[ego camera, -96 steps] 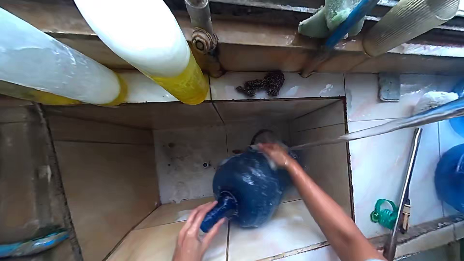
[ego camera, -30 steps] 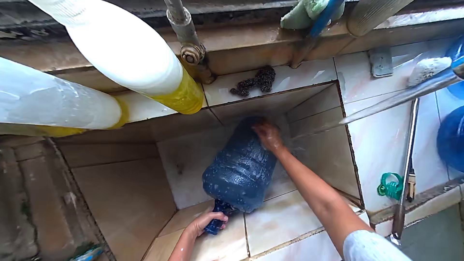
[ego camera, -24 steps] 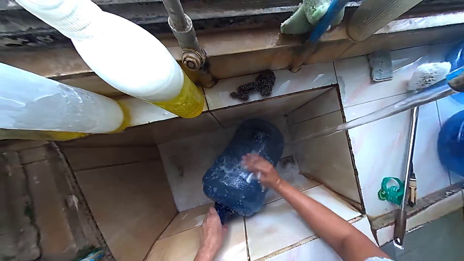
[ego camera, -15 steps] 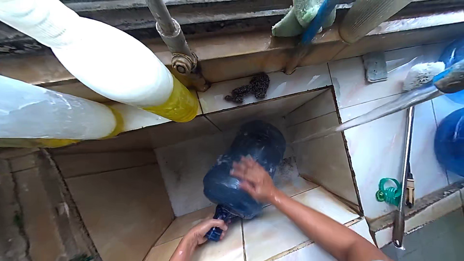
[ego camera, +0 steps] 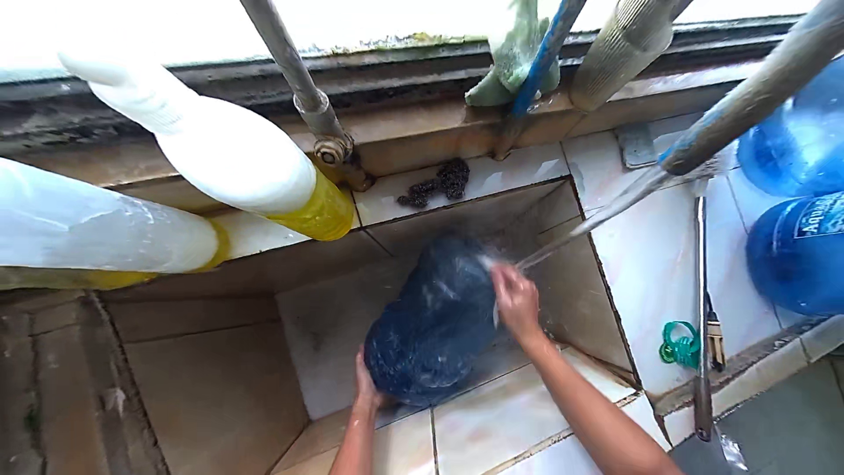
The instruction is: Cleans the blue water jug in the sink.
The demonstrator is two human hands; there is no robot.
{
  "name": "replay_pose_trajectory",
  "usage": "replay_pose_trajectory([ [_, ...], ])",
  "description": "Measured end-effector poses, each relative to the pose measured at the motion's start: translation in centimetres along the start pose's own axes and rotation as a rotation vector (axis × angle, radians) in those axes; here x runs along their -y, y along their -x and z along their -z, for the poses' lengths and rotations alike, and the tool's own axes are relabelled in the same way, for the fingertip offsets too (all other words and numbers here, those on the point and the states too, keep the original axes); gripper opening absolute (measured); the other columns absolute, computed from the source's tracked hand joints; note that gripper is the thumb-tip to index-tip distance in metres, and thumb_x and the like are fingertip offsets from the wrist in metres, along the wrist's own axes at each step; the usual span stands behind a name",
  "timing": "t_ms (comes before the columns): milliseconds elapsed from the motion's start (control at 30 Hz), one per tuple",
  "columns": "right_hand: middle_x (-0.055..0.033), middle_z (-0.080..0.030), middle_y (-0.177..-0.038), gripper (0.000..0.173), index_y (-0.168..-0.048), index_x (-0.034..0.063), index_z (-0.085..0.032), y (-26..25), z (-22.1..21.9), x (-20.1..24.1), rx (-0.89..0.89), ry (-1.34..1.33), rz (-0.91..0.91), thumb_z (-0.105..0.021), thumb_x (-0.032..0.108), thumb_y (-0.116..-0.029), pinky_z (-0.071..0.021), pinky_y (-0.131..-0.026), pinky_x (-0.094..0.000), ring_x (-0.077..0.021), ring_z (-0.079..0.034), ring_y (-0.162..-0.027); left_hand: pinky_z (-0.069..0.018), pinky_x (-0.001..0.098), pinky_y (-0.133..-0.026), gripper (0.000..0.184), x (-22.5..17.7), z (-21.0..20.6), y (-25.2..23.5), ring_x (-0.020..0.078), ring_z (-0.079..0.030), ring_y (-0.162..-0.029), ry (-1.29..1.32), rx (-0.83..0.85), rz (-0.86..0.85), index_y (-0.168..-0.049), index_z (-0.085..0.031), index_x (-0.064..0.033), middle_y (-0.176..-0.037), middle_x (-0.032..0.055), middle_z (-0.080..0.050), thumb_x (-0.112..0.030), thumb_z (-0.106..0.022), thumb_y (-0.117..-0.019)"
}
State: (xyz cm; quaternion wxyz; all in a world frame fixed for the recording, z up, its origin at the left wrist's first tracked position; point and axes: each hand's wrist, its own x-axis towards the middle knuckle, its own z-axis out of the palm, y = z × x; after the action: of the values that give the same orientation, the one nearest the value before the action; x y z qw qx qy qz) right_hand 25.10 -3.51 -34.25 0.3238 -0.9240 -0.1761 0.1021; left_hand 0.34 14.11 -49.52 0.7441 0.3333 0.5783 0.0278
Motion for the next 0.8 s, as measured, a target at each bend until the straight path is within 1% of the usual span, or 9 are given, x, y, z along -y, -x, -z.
replay_pose_trajectory([
  [167,-0.0106,-0.072,-0.130,0.031,-0.120,0.0065,-0.076,13.7,4.2,4.5,-0.036,-0.043,0.518,-0.052,0.019,-0.1061,-0.0466,-0.115,-0.0468,-0.0304,-0.063,-0.130,-0.0419,0.0517,-0.112,0.081,-3.6,-5.6,7.9,0.0260,-0.041,-0.146,-0.144,0.245,-0.153,-0.163,-0.022,-0.0129,-0.163,0.0126,-0.035,-0.067,-0.028,-0.1027],
  [233,-0.0072,-0.068,-0.137,0.034,-0.129,0.0114,-0.072,15.0,4.7,3.7,0.060,-0.014,0.589,-0.048,0.024,-0.1087,-0.0425,-0.119,-0.0444,-0.0262,-0.058,-0.136,-0.0410,0.0411,-0.117,0.115,-6.9,-8.0,14.2,0.0215,-0.036,-0.150,-0.277,0.290,-0.446,-0.164,-0.012,-0.0045,-0.167,0.0163,-0.025,-0.071,-0.064,-0.0848],
  [300,-0.0068,-0.063,-0.144,0.040,-0.136,0.0138,-0.068,13.5,5.8,2.5,0.089,0.071,0.539,-0.042,0.031,-0.1102,-0.0398,-0.120,-0.0493,-0.0265,-0.054,-0.140,-0.0352,0.0380,-0.121,0.132,-6.9,-9.4,17.6,0.0213,-0.029,-0.153,-0.318,0.217,-0.554,-0.165,-0.010,-0.0058,-0.170,0.0172,-0.016,-0.054,-0.086,-0.0683],
  [433,-0.0181,-0.039,-0.162,0.056,-0.156,0.0039,-0.042,3.1,7.4,1.1,0.143,0.203,0.058,-0.030,0.036,-0.1116,-0.0259,-0.126,-0.0517,-0.0332,-0.034,-0.152,-0.0361,0.0375,-0.120,0.123,-4.8,-9.6,18.5,0.0214,-0.031,-0.152,-0.309,0.153,-0.596,-0.164,-0.015,-0.0086,-0.169,0.0163,-0.020,-0.038,-0.085,-0.0684],
  [500,-0.0174,-0.055,-0.149,0.052,-0.145,0.0088,-0.056,-0.9,6.2,5.0,0.245,0.239,-0.084,-0.032,0.040,-0.1113,-0.0403,-0.115,-0.0568,-0.0346,-0.050,-0.140,-0.0328,0.0380,-0.122,0.121,-4.7,-9.6,18.2,0.0219,-0.027,-0.154,-0.341,0.172,-0.614,-0.164,-0.017,-0.0085,-0.169,0.0165,-0.019,-0.039,-0.085,-0.0695],
  [567,-0.0141,-0.072,-0.123,0.045,-0.125,0.0120,-0.072,-1.0,3.2,9.1,0.323,0.272,0.134,-0.039,0.038,-0.1088,-0.0506,-0.104,-0.0544,-0.0313,-0.065,-0.120,-0.0316,0.0389,-0.123,0.117,-5.6,-9.9,17.5,0.0232,-0.028,-0.153,-0.398,0.249,-0.632,-0.162,-0.023,-0.0048,-0.168,0.0184,-0.023,-0.039,-0.086,-0.0693],
  [667,-0.0106,-0.074,-0.118,0.048,-0.116,0.0096,-0.075,0.3,2.0,11.8,0.533,0.223,0.393,-0.036,0.037,-0.1099,-0.0439,-0.113,-0.0476,-0.0264,-0.065,-0.121,-0.0461,0.0376,-0.113,0.106,-9.4,-10.2,16.1,0.0229,-0.052,-0.137,-0.507,0.315,-0.628,-0.150,-0.041,0.0039,-0.150,0.0217,-0.049,-0.042,-0.088,-0.0664],
  [733,-0.0120,-0.073,-0.123,0.050,-0.128,0.0161,-0.072,-1.3,4.4,10.3,0.513,0.279,0.147,-0.032,0.041,-0.1105,-0.0511,-0.102,-0.0560,-0.0307,-0.066,-0.120,-0.0381,0.0448,-0.119,0.116,-9.9,-10.2,17.4,0.0288,-0.042,-0.145,-0.550,0.200,-0.602,-0.157,-0.033,0.0004,-0.158,0.0233,-0.040,-0.051,-0.089,-0.0697],
  [800,-0.0219,-0.072,-0.117,0.065,-0.118,0.0089,-0.073,-3.3,6.3,8.7,0.419,0.325,-0.082,-0.024,0.051,-0.1103,-0.0502,-0.091,-0.0679,-0.0421,-0.067,-0.115,-0.0267,0.0505,-0.125,0.138,-6.7,-10.6,19.9,0.0362,-0.023,-0.155,-0.507,0.149,-0.585,-0.163,-0.007,-0.0001,-0.167,0.0290,-0.015,-0.049,-0.091,-0.0661],
])
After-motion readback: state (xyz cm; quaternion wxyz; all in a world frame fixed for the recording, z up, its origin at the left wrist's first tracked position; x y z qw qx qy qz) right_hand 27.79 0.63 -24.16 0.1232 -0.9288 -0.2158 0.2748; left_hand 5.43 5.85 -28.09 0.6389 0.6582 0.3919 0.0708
